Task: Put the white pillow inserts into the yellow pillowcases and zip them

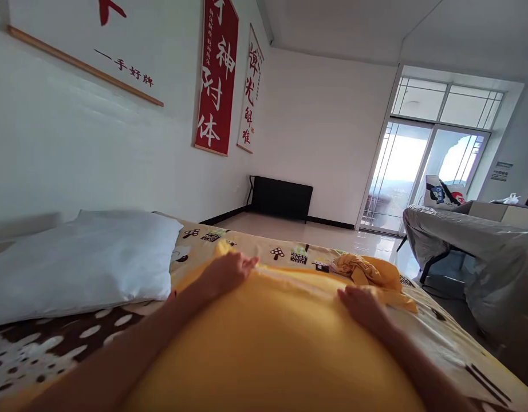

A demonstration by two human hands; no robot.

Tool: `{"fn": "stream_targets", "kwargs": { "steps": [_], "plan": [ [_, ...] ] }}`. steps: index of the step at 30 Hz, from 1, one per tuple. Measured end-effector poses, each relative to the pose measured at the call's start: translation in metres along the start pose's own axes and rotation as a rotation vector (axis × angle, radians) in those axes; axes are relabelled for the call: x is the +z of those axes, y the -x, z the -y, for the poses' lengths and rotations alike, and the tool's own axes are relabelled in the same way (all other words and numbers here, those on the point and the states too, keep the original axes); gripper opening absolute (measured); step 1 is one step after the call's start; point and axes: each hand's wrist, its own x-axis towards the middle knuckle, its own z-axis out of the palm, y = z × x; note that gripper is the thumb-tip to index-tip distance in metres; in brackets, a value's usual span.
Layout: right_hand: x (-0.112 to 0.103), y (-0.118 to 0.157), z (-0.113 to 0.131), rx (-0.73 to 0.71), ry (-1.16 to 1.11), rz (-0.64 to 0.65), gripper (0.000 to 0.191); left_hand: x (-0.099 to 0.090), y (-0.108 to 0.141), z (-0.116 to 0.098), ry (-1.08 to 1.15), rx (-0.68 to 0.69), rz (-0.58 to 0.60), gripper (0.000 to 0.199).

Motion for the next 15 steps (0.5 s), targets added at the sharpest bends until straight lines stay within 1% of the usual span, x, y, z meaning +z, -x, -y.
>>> {"fn": "stream_targets", "kwargs": {
  "steps": [2,3,4,5,7,9,12,15],
  "plan": [
    [0.042,0.018,-0.003,0.022,-0.008,-0.010,0.036,0.041,0.006,0.019,-0.023,-0.038,0.078,0.041],
    [0.055,0.025,-0.004,0.039,-0.018,-0.018,0.036,0.055,0.009,0.026,-0.029,-0.051,0.098,0.042],
    [0.063,0.031,-0.006,0.051,-0.029,-0.020,0.036,0.065,0.012,0.031,-0.032,-0.052,0.111,0.043],
    [0.065,0.034,-0.009,0.062,-0.032,-0.014,0.037,0.069,0.014,0.035,-0.035,-0.049,0.119,0.044],
    [0.057,0.038,-0.018,0.090,-0.013,0.011,0.037,0.066,0.017,0.038,-0.045,-0.037,0.123,0.045],
    [0.041,0.041,-0.030,0.136,0.006,0.023,0.038,0.055,0.017,0.036,-0.053,-0.021,0.114,0.044],
    [0.020,0.051,-0.047,0.227,-0.039,-0.010,0.047,0.033,0.015,0.025,-0.027,0.000,0.092,0.043],
    [0.001,0.055,-0.053,0.241,-0.076,-0.022,0.056,0.004,0.008,0.011,0.023,0.008,0.055,0.045]
  ]
}}
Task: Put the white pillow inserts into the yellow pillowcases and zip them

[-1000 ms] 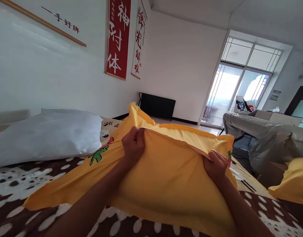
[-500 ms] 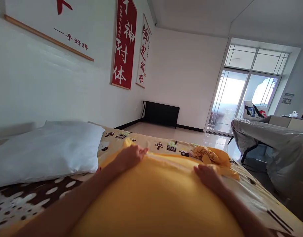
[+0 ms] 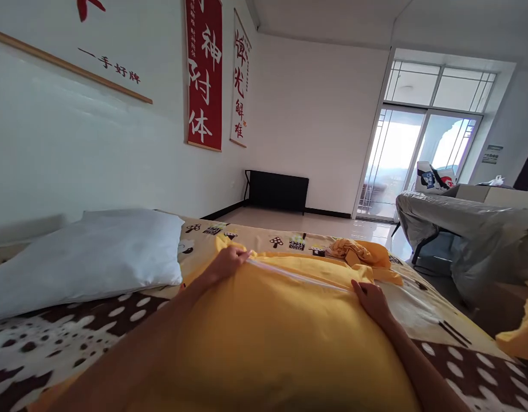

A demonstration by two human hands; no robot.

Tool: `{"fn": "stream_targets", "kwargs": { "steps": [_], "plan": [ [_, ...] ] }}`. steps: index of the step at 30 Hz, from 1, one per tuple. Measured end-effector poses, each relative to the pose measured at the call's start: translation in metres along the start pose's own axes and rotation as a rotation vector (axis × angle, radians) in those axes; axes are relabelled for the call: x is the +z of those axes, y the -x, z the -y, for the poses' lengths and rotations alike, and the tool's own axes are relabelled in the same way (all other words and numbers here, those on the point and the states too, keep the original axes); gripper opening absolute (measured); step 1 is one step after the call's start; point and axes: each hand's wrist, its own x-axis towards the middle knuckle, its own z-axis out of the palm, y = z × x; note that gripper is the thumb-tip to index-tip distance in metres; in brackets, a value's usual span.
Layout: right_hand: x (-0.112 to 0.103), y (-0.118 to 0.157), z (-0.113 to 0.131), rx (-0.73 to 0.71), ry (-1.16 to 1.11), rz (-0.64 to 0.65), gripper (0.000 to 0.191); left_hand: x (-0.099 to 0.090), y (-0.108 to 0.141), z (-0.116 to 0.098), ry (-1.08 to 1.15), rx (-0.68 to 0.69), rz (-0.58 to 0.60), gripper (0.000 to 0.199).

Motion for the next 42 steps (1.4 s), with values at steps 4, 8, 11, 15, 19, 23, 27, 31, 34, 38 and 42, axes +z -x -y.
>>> {"fn": "stream_targets", "kwargs": {
  "steps": [4,8,11,15,19,23,27,31,34,38,42],
  "plan": [
    [-0.029,-0.010,0.013,-0.024,0.002,-0.058,0.058,-0.034,-0.004,-0.008,0.023,0.011,-0.074,0.042],
    [-0.028,-0.004,0.020,-0.054,-0.006,-0.059,0.052,-0.014,0.012,0.008,-0.052,-0.037,-0.033,0.040],
    [-0.006,0.015,0.012,-0.041,0.003,0.035,0.045,0.021,0.030,0.022,-0.095,-0.081,0.017,0.037],
    [0.003,0.025,-0.001,0.004,-0.019,0.074,0.043,0.031,0.036,0.020,-0.175,-0.081,-0.032,0.036],
    [-0.019,0.007,0.007,-0.114,-0.054,0.303,0.033,0.019,0.034,-0.023,-0.186,0.059,-0.030,0.032],
    [-0.033,-0.023,0.033,-0.195,-0.076,0.579,0.020,0.030,0.043,-0.101,-0.193,0.543,0.066,0.025],
    [-0.016,-0.035,0.044,-0.171,-0.177,0.663,0.012,0.061,0.042,-0.176,-0.350,1.006,0.202,0.016],
    [0.002,-0.022,0.028,-0.108,-0.331,0.476,0.010,0.120,0.025,-0.216,-0.263,1.235,0.308,0.024],
    [0.002,-0.015,0.014,-0.109,-0.239,0.347,0.007,0.167,0.015,-0.222,-0.134,1.270,0.378,0.028],
    [-0.003,-0.020,0.001,-0.224,0.014,-0.003,0.021,0.189,0.022,-0.213,-0.084,1.237,0.458,0.026],
    [-0.010,-0.022,-0.008,-0.307,0.088,-0.351,0.022,0.167,0.039,-0.209,-0.040,1.102,0.314,0.019]
  ]
}}
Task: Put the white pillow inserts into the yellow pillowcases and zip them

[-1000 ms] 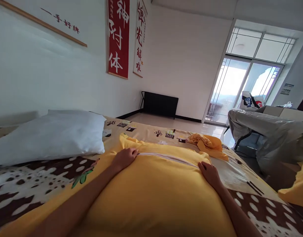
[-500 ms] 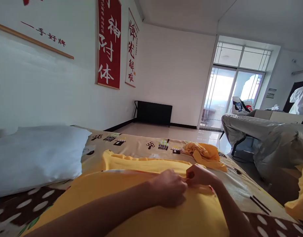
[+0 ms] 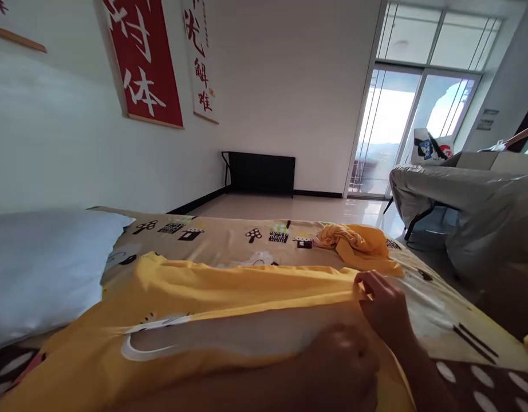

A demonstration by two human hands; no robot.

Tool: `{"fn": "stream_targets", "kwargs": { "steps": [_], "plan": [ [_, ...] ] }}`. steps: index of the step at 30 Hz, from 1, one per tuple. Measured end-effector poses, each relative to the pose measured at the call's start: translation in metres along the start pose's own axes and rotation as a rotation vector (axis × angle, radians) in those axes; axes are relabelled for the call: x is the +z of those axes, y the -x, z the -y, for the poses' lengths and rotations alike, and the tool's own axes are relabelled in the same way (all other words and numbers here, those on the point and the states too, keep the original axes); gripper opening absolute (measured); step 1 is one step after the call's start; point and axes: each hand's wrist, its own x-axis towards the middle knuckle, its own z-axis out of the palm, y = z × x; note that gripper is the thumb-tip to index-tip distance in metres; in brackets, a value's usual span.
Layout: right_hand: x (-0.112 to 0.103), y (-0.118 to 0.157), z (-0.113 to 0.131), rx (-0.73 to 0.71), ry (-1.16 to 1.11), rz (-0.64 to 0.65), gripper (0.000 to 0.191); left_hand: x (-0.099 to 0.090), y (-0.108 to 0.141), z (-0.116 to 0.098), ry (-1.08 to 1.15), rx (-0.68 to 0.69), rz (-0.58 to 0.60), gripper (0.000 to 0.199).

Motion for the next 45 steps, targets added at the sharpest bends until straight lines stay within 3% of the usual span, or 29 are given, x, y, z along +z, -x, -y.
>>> {"fn": "stream_targets", "kwargs": {
  "steps": [3,8,10,13,17,19,23,26,29,32,35,39,41,45],
  "plan": [
    [-0.007,0.000,0.000,-0.053,0.051,-0.133,0.023,-0.013,0.004,-0.007,-0.007,-0.163,-0.068,0.029],
    [-0.012,0.000,0.005,0.005,0.078,-0.213,0.031,-0.015,-0.001,-0.001,0.072,-0.229,0.039,0.042],
    [-0.009,0.000,0.005,0.096,0.051,-0.144,0.037,-0.015,-0.006,0.005,0.083,-0.257,0.096,0.048],
    [0.003,0.001,0.000,0.290,-0.093,0.081,0.042,-0.014,-0.013,0.013,0.096,-0.268,0.142,0.049],
    [0.024,0.002,-0.012,0.468,-0.296,0.341,0.023,-0.010,-0.017,0.018,0.104,-0.234,0.091,0.046],
    [0.028,0.004,-0.015,0.468,-0.288,0.326,0.022,-0.010,-0.016,0.018,0.123,-0.259,0.058,0.045],
    [0.020,0.007,-0.015,0.416,-0.175,0.160,0.032,-0.011,-0.015,0.017,0.178,-0.233,-0.014,0.054],
    [0.010,0.007,-0.006,0.406,-0.094,0.143,0.037,-0.005,-0.015,0.018,0.130,-0.278,0.059,0.044],
    [0.002,-0.003,0.010,0.392,-0.036,0.273,0.034,0.004,-0.013,0.020,0.047,-0.304,0.093,0.038],
    [-0.005,-0.021,0.023,0.355,0.029,0.466,0.029,0.005,-0.009,0.022,-0.038,-0.191,0.084,0.028],
    [-0.011,-0.030,0.023,0.382,-0.080,0.421,0.026,0.001,-0.006,0.018,-0.120,-0.100,0.108,0.029],
    [-0.012,-0.014,0.004,0.425,-0.347,0.245,0.028,-0.004,-0.009,0.009,-0.142,-0.194,0.082,0.033],
    [-0.012,-0.005,-0.005,0.394,-0.456,0.238,0.030,-0.009,-0.012,0.010,-0.119,-0.216,0.082,0.033],
    [-0.015,-0.003,-0.015,0.367,-0.601,0.267,0.030,-0.023,-0.018,0.020,-0.078,-0.093,0.189,0.029]
  ]
}}
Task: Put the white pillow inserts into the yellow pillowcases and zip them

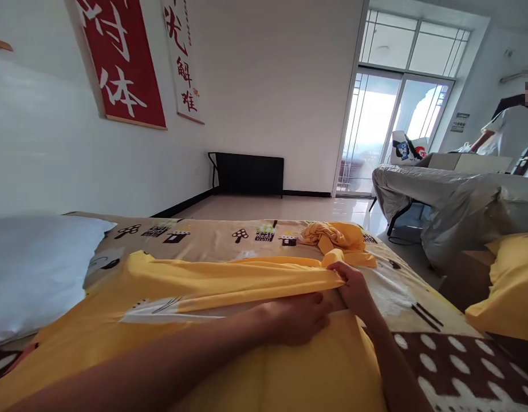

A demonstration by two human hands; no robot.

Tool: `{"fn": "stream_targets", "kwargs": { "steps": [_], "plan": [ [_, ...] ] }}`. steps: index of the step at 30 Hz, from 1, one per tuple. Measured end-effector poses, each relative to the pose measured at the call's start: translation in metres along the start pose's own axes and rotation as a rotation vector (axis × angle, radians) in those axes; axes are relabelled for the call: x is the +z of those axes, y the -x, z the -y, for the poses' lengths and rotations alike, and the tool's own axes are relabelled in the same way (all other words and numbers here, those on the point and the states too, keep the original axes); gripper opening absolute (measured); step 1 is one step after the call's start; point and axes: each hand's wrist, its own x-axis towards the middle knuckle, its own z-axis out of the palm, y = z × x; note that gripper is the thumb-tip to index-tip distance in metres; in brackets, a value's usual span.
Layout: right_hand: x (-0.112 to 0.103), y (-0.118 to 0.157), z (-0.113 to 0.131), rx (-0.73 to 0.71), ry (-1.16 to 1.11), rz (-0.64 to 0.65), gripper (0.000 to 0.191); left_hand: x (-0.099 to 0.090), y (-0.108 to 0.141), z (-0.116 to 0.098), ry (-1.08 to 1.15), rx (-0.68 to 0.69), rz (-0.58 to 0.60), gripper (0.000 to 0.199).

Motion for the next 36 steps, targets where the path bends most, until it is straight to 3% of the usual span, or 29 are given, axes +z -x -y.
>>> {"fn": "stream_targets", "kwargs": {
  "steps": [5,8,10,13,15,20,26,31,36],
  "plan": [
    [0.003,-0.006,-0.005,0.097,-0.113,-0.080,0.027,0.004,-0.015,0.002,-0.019,0.045,0.048,0.033],
    [0.003,-0.007,-0.013,0.111,-0.121,-0.099,0.027,0.018,-0.024,0.004,0.188,-0.073,-0.001,0.036],
    [0.000,-0.007,-0.016,0.097,-0.070,-0.066,0.028,0.027,-0.027,0.006,0.299,-0.182,-0.107,0.034],
    [-0.005,-0.006,-0.014,0.059,0.052,-0.049,0.033,0.036,-0.029,0.008,0.323,-0.344,-0.254,0.034],
    [-0.007,-0.005,-0.009,0.024,0.133,-0.087,0.036,0.039,-0.030,0.008,0.310,-0.388,-0.268,0.040],
    [-0.003,-0.003,0.003,-0.078,0.386,-0.228,0.039,0.039,-0.040,0.017,0.325,-0.344,-0.251,0.048],
    [-0.003,-0.004,-0.011,-0.264,0.601,-0.253,0.041,0.046,-0.051,0.028,0.273,-0.302,-0.147,0.046],
    [-0.005,-0.004,-0.006,-0.297,0.730,-0.236,0.038,0.047,-0.048,0.020,0.182,-0.311,-0.171,0.045],
    [-0.002,0.000,0.013,-0.262,0.820,-0.242,0.041,0.051,-0.049,0.026,0.278,-0.170,-0.132,0.039]
  ]
}}
